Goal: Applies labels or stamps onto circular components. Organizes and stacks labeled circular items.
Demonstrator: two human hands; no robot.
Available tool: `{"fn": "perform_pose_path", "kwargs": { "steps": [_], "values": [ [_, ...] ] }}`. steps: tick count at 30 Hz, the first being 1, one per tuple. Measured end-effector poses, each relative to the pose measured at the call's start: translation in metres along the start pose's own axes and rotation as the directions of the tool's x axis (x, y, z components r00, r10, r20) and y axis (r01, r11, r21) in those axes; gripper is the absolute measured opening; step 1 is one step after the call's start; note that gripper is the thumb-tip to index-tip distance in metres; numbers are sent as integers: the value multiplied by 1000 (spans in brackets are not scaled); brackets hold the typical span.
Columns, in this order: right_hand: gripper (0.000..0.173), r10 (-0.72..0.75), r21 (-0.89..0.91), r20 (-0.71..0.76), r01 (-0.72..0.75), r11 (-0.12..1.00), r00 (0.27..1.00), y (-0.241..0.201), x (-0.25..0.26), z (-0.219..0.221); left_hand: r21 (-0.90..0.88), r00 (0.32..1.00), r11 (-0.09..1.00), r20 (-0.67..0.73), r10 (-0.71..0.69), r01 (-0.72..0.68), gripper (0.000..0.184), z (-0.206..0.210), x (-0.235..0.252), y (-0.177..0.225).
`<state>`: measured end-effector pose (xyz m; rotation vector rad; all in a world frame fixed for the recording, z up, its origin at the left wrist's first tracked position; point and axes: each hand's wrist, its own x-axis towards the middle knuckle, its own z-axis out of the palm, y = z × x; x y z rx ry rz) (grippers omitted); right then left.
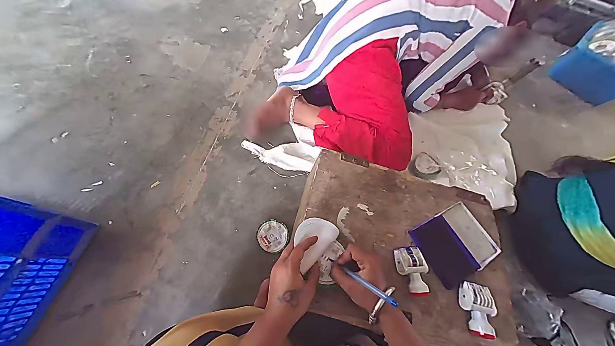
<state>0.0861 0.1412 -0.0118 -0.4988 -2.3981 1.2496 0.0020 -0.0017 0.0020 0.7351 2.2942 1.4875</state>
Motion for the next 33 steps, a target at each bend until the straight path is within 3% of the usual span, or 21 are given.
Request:
{"fn": "perform_pose_path", "kwargs": {
  "steps": [9, 23, 33],
  "values": [
    [12, 12, 6, 54, -12, 1000, 998, -1, 1, -2, -2, 999, 999, 27, -34, 34, 44, -2, 1, 4],
    [11, 24, 50, 16, -25, 998, 1000, -3, 2, -1, -11, 1000, 1000, 10, -8, 8, 43, -1, 2, 2],
    [15, 55, -19, 44, -54, 998, 998, -4, 3, -1, 5, 1000, 1000, 1, -2, 2, 43, 0, 2, 0]
  ]
}}
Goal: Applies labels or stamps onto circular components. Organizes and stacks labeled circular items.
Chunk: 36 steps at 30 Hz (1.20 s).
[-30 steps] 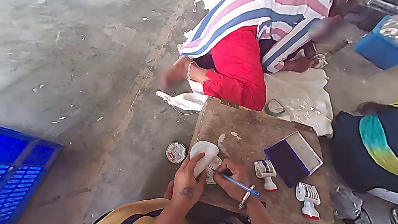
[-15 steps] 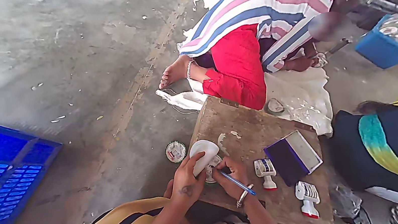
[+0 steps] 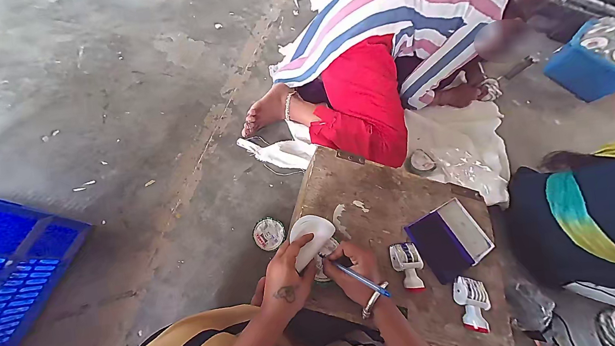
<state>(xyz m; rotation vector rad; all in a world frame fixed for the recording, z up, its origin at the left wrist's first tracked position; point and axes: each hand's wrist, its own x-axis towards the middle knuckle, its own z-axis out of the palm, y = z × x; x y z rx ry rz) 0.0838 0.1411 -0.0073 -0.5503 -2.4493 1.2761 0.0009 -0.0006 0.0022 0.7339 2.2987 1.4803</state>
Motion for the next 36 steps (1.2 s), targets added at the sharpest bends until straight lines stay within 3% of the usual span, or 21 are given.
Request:
{"fn": "perform_pose_path", "kwargs": {
  "steps": [36],
  "values": [
    [11, 7, 81, -69, -2, 997, 998, -1, 3, 2, 21, 1000, 1000, 12, 22, -22, 44, -1, 0, 1]
  ]
}}
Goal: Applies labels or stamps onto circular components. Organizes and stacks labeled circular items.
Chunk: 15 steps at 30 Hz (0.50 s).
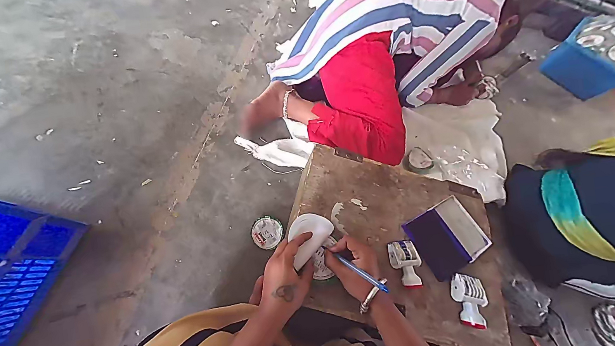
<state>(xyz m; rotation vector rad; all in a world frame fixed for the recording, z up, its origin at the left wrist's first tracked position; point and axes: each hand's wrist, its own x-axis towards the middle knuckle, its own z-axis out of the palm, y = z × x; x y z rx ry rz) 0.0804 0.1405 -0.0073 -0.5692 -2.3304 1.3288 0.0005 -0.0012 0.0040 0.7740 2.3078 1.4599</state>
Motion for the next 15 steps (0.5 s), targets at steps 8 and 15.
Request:
{"fn": "perform_pose_path", "kwargs": {
  "steps": [8, 15],
  "values": [
    [11, -3, -37, -15, 2, 999, 1000, 0, 1, 2, 1, 1000, 1000, 2, -4, 4, 43, 0, 0, 0],
    [12, 14, -20, -3, -14, 1000, 1000, 2, -1, -1, 51, 996, 995, -29, 86, -85, 33, 6, -4, -6]
  ]
}}
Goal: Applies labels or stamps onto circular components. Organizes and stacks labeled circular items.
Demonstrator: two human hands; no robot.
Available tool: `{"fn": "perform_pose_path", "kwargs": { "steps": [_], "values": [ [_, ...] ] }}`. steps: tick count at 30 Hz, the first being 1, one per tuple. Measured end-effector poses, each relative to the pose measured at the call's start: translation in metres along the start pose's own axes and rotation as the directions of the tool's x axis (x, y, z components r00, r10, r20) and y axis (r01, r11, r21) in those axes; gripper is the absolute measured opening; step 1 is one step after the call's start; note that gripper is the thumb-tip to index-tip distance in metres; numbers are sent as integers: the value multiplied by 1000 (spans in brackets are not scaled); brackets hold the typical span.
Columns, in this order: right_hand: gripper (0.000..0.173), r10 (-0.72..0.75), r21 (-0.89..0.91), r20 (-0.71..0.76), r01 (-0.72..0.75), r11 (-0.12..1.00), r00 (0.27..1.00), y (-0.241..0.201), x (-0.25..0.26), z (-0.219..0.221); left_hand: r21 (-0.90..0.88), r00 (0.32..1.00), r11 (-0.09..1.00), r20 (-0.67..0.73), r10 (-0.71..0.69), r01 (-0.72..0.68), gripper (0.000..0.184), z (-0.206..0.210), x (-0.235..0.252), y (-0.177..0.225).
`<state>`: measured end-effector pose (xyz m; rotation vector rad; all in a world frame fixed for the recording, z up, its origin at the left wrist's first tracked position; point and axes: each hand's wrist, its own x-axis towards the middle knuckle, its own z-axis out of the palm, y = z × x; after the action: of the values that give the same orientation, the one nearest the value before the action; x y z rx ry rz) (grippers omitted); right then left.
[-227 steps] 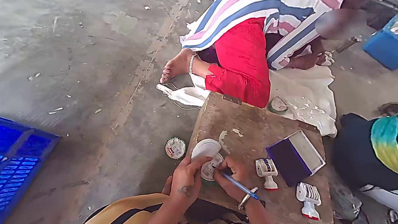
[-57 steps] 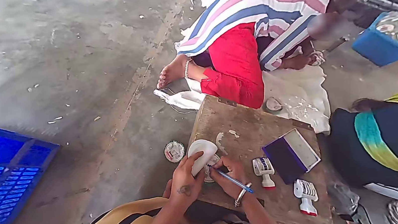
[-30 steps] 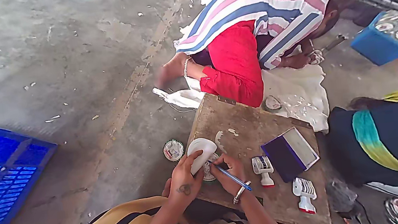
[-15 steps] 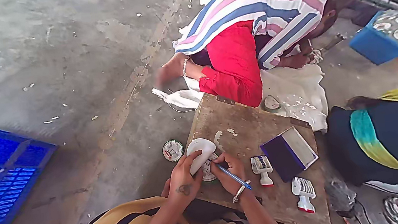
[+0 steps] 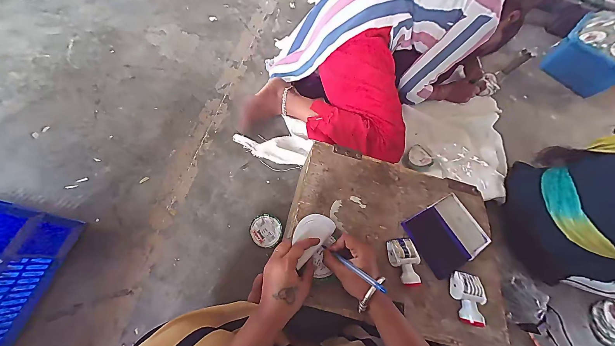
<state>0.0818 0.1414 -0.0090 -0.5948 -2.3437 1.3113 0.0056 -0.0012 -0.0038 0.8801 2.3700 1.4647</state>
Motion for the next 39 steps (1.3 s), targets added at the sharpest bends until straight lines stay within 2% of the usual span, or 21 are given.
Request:
{"fn": "perform_pose_path", "kwargs": {
  "steps": [4, 6, 9, 12, 17, 20, 23, 25, 27, 29, 33, 37, 39],
  "values": [
    [4, -24, 198, -170, 58, 979, 985, 3, -1, 1, 57, 979, 978, 34, 199, -201, 24, -1, -2, -9],
    [11, 48, 338, -229, 33, 941, 972, 2, -1, -1, 78, 959, 957, 71, 274, -279, 32, -3, -3, -11],
    [19, 112, 426, -248, 4, 905, 962, -1, 2, -4, 105, 939, 934, 80, 336, -343, 20, -2, -3, -13],
    [21, 119, 475, -258, 19, 880, 959, 0, 2, -4, 85, 949, 946, 74, 307, -313, 16, -2, -3, -12],
    [24, 103, 528, -248, 45, 848, 963, 1, 0, -6, -43, 987, 988, 64, 149, -147, 12, -6, -2, -7],
    [21, 38, 496, -259, 99, 862, 965, 5, -1, -6, -74, 995, 995, 69, 76, -71, 20, -10, 0, -3],
    [21, -46, 460, -260, 166, 872, 964, 8, -3, -6, -112, 994, 992, 94, -55, 65, 26, -14, 4, 4],
    [21, -108, 437, -243, 209, 875, 964, 10, -4, -5, -123, 994, 988, 64, -85, 92, 28, -12, 4, 4],
    [16, -150, 369, -214, 222, 902, 965, 10, -4, -3, -141, 996, 986, 21, -90, 92, 29, -8, 4, 0],
    [6, -172, 224, -157, 204, 953, 973, 11, -5, -1, -174, 994, 979, 4, -106, 105, 25, -6, 4, -2],
    [10, -127, -25, -41, 126, 992, 991, 4, -6, 0, -200, 995, 977, -57, -81, 68, 21, 0, 3, -6],
    [9, -186, -70, -113, 179, 981, 976, -3, -11, 3, -167, 995, 986, -100, -29, 12, 27, 2, 2, -4],
    [9, -148, -74, -146, 138, 988, 978, -13, -18, 7, -150, 995, 989, -102, -4, -11, 28, 3, 2, -4]
  ]
}}
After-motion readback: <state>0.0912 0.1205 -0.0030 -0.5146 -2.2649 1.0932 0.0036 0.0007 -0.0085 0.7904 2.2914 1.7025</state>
